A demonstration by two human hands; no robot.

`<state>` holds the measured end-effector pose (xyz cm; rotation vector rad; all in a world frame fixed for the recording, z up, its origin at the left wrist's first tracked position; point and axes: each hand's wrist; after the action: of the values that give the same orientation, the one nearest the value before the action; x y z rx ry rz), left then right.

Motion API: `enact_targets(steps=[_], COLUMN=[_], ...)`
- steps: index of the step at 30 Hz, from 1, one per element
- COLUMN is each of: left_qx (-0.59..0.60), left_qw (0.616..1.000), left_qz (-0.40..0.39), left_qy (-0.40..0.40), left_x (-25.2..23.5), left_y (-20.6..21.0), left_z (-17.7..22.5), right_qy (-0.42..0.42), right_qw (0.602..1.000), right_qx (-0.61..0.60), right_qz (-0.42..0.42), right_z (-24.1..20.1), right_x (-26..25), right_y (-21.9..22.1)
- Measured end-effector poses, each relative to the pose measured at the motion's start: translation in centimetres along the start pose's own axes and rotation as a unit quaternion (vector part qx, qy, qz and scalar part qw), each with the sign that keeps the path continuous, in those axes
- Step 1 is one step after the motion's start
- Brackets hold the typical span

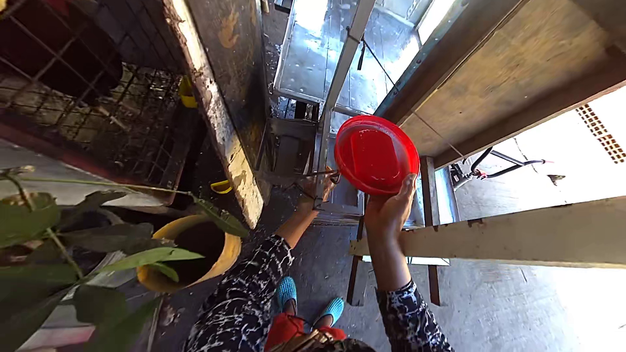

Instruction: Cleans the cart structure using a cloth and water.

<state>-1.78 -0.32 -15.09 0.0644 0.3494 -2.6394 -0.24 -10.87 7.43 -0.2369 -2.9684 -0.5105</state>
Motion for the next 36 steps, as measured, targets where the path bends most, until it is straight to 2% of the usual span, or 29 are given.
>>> enact_targets(steps=[1,3,5,9,11,12,14,17,18,21,24,27,30,32,36], left_qx=[-0.094,-0.210,-0.211,-0.090,-0.127,-0.162,-0.222,-0.285,-0.282,-0.287,-0.282,-0.206,-0.009,0.048,0.064], left_qw=[0.992,0.972,0.973,0.991,0.985,0.980,0.962,0.889,0.869,0.834,0.827,0.851,0.899,0.906,0.914], left_qz=[-0.072,-0.107,-0.093,0.017,0.050,0.039,-0.048,-0.237,-0.275,-0.330,-0.346,-0.300,-0.129,-0.047,-0.018], left_qy=[-0.035,-0.017,-0.004,-0.099,-0.110,-0.109,-0.150,-0.269,-0.299,-0.337,-0.343,-0.378,-0.418,-0.417,-0.401], left_x=[0.6,1.6,2.2,0.9,-1.6,-3.2,-6.6,-10.6,-11.6,-14.0,-14.6,-14.6,-15.3,-17.0,-20.2], left_y=[-2.0,-4.4,-6.8,-13.2,-15.4,-15.9,-16.0,-14.3,-13.8,-12.2,-9.6,-9.1,-10.3,-9.5,-7.5], left_z=[2.0,3.7,4.0,5.5,6.2,6.1,5.2,3.4,3.1,1.5,1.1,1.8,0.8,0.6,1.0], right_qy=[-0.002,-0.001,0.004,0.009,0.009,0.009,0.009,0.005,0.003,-0.004,0.000,0.004,0.009,0.015,0.003], right_qw=[1.000,1.000,1.000,1.000,1.000,1.000,1.000,1.000,1.000,1.000,1.000,1.000,0.999,0.999,0.999], right_qx=[0.000,0.002,0.002,-0.002,-0.009,-0.011,-0.011,-0.006,-0.004,0.007,0.012,0.026,0.036,0.042,0.051], right_qz=[0.000,-0.005,-0.007,-0.011,-0.014,-0.010,-0.003,0.006,0.008,0.012,0.012,0.017,0.016,0.019,0.006], right_z=[0.1,0.2,0.2,0.2,0.2,0.2,0.1,0.0,0.0,0.0,-0.1,-0.3,0.0,0.1,0.4], right_x=[0.1,0.3,0.3,0.1,0.0,0.0,0.0,0.1,0.0,-0.1,0.0,0.1,0.3,0.3,0.4], right_y=[-0.1,-0.2,-0.2,-0.1,-0.1,-0.1,0.0,0.0,0.1,0.3,0.4,0.4,0.1,0.4,0.4])
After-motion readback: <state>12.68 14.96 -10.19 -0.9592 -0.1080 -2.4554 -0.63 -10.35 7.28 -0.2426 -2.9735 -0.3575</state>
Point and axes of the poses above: each hand's wrist, its own x-axis away from the middle knuckle, its own y-axis out of the palm, z = x × y, and after that the axes turned 11 degrees about x, right-handed
